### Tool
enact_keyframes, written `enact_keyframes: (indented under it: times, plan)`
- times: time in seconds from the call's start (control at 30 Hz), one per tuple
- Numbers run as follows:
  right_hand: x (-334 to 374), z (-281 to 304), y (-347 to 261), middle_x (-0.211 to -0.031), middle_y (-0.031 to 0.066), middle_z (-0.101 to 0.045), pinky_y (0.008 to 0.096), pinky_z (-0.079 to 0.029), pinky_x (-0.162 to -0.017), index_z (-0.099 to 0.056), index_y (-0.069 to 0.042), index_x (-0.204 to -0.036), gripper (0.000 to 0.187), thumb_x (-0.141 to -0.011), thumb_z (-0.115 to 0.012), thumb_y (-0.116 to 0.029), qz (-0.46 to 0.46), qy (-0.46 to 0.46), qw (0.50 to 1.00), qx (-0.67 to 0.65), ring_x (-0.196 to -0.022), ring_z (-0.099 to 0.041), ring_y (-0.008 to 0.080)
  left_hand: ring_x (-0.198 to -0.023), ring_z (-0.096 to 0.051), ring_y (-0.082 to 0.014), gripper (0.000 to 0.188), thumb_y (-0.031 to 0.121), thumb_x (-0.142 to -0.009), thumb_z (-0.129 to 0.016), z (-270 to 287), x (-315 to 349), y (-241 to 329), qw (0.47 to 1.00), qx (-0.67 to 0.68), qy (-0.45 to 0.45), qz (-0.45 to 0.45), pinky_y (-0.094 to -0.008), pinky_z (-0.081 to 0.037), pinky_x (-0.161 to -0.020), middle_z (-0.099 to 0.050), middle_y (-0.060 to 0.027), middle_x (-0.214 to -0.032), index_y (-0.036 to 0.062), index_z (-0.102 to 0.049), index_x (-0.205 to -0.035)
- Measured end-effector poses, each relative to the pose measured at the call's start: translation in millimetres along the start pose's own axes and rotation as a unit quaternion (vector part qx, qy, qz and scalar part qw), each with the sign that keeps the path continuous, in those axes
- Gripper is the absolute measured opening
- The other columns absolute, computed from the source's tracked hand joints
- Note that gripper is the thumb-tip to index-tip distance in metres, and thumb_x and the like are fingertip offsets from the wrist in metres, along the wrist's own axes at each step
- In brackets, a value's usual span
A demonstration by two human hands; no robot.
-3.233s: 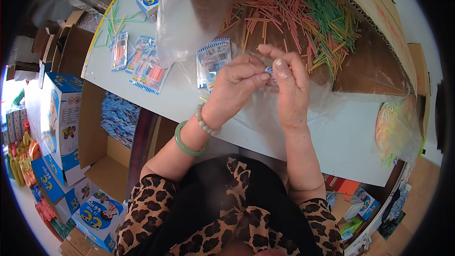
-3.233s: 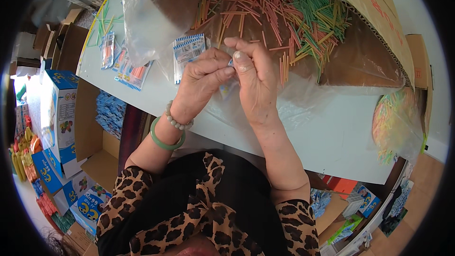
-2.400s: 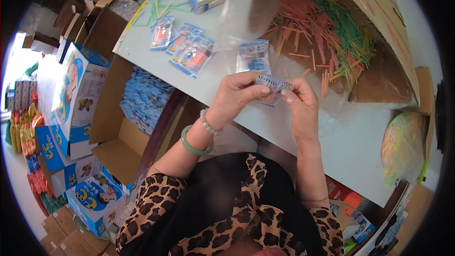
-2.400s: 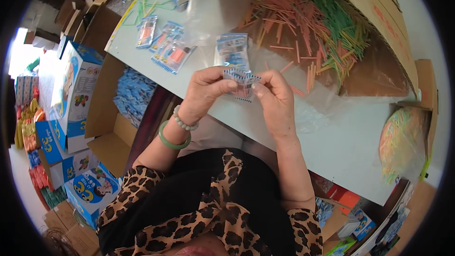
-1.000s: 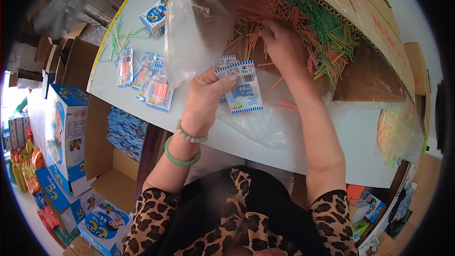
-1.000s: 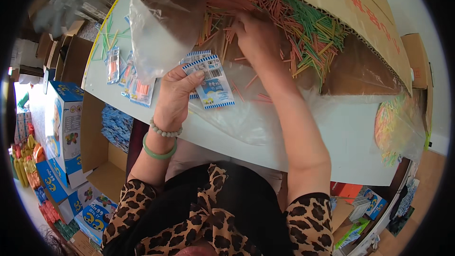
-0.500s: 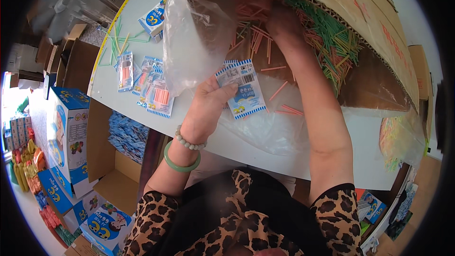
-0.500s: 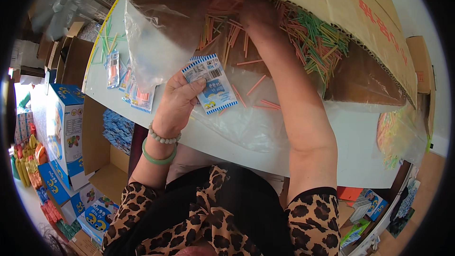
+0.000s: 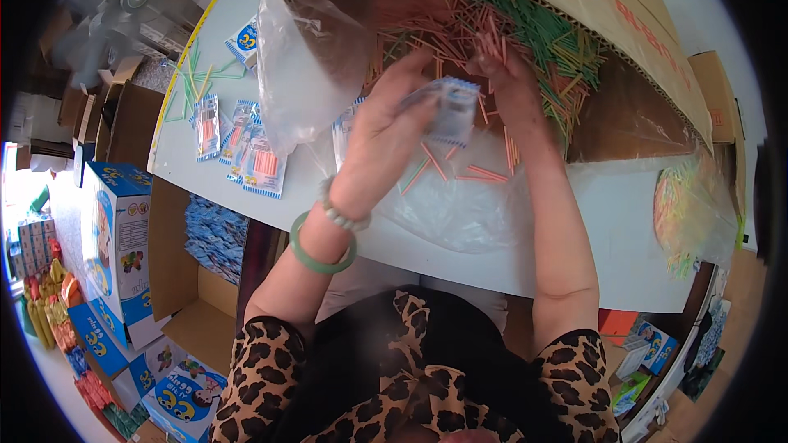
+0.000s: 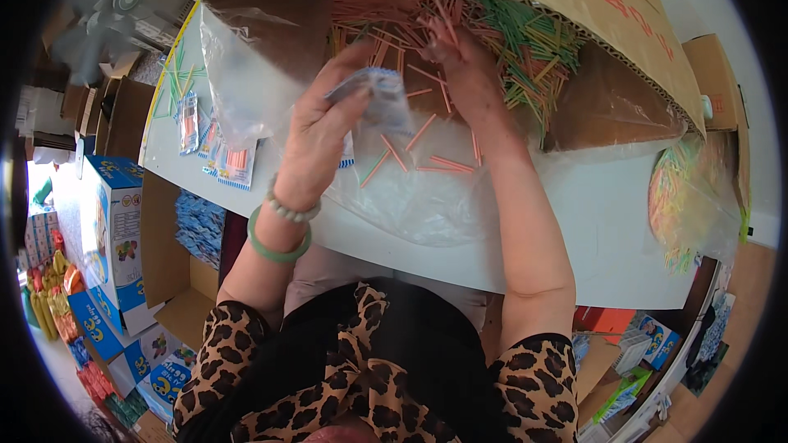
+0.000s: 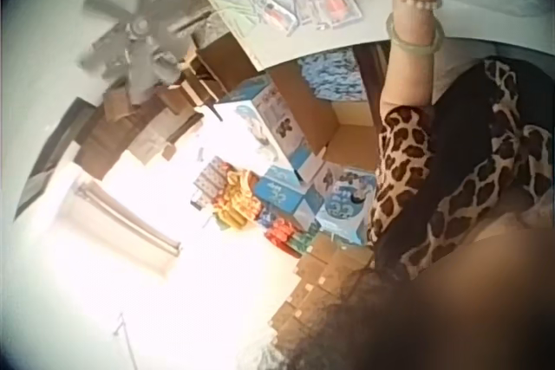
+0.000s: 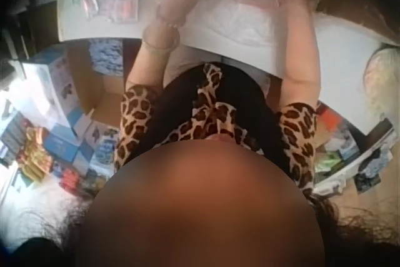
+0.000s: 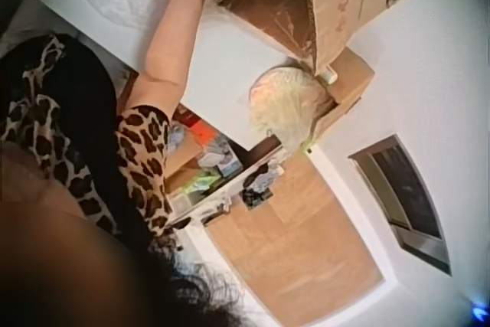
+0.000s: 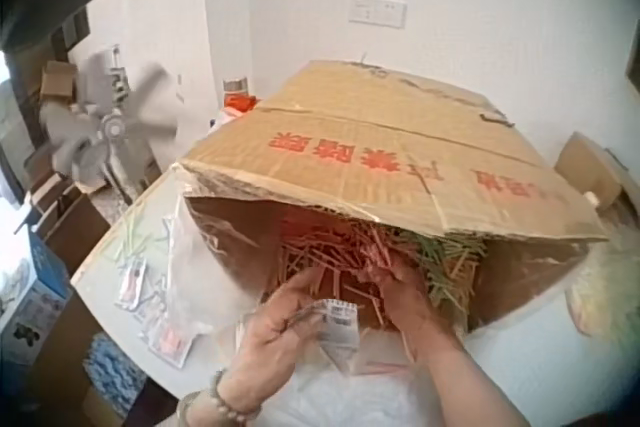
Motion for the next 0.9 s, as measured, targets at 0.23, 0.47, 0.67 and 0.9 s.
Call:
enact_keyframes:
  times: [0.23,0.47,0.67,0.9]
  plan:
    - [28.7,-17.5,14.6,-0.098,0.0061,-0.061,0.0318,-0.049,-0.078,-0.055,-0.005,-0.106,0.02,-0.09,-0.052,-0.017,0.143,0.039,0.988,0.043,-0.089,-0.059,0.016,-0.094,-0.058,-0.0375,0.023,0.0,-0.082,-0.053,-61.5,-43.8,-16.8,0.995,-0.042,0.001,-0.095,-0.0341,-0.046,-0.083,-0.059,-0.0232,-0.1,-0.0016,-0.056,-0.105]
    - [17.4,-4.1,31.5,-0.098,0.0101,-0.061,0.0351,-0.048,-0.077,-0.054,-0.005,-0.105,0.02,-0.088,-0.053,-0.014,0.133,0.045,0.989,0.049,-0.089,-0.059,0.0234,-0.082,-0.059,-0.0152,0.021,0.002,-0.087,-0.052,-63.8,-37.3,-35.3,0.987,0.142,-0.025,0.064,-0.027,-0.047,-0.076,-0.063,-0.0072,-0.096,-0.0021,-0.057,-0.107]
    - [38.7,-11.0,0.1,-0.085,0.0145,-0.062,0.0374,-0.047,-0.072,-0.052,-0.002,-0.098,0.019,-0.081,-0.058,-0.007,0.276,0.099,0.918,0.266,-0.082,-0.061,0.0293,-0.086,-0.055,-0.0066,0.018,0.005,-0.088,-0.052,-25.0,-23.1,-26.0,0.966,0.223,0.061,0.117,-0.0228,-0.046,-0.075,-0.061,-0.0016,-0.1,-0.0001,-0.059,-0.104]
    - [35.4,-33.9,25.6,-0.125,0.0098,-0.046,0.034,-0.036,-0.098,-0.042,-0.007,-0.123,0.037,-0.09,-0.052,-0.019,0.224,-0.122,0.964,-0.081,-0.116,-0.045,0.0232,-0.108,-0.054,-0.033,0.02,0.001,-0.081,-0.053,-65.6,-14.9,4.0,0.952,-0.225,-0.049,-0.203,-0.0342,-0.043,-0.09,-0.054,-0.0192,-0.121,-0.0042,-0.056,-0.1]
Point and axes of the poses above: each hand's wrist, its own x-axis away from the middle knuckle, its own z-axis out of the back of the hand, y = z × x, the point moved 7 cm from there along -x, towards the middle knuckle
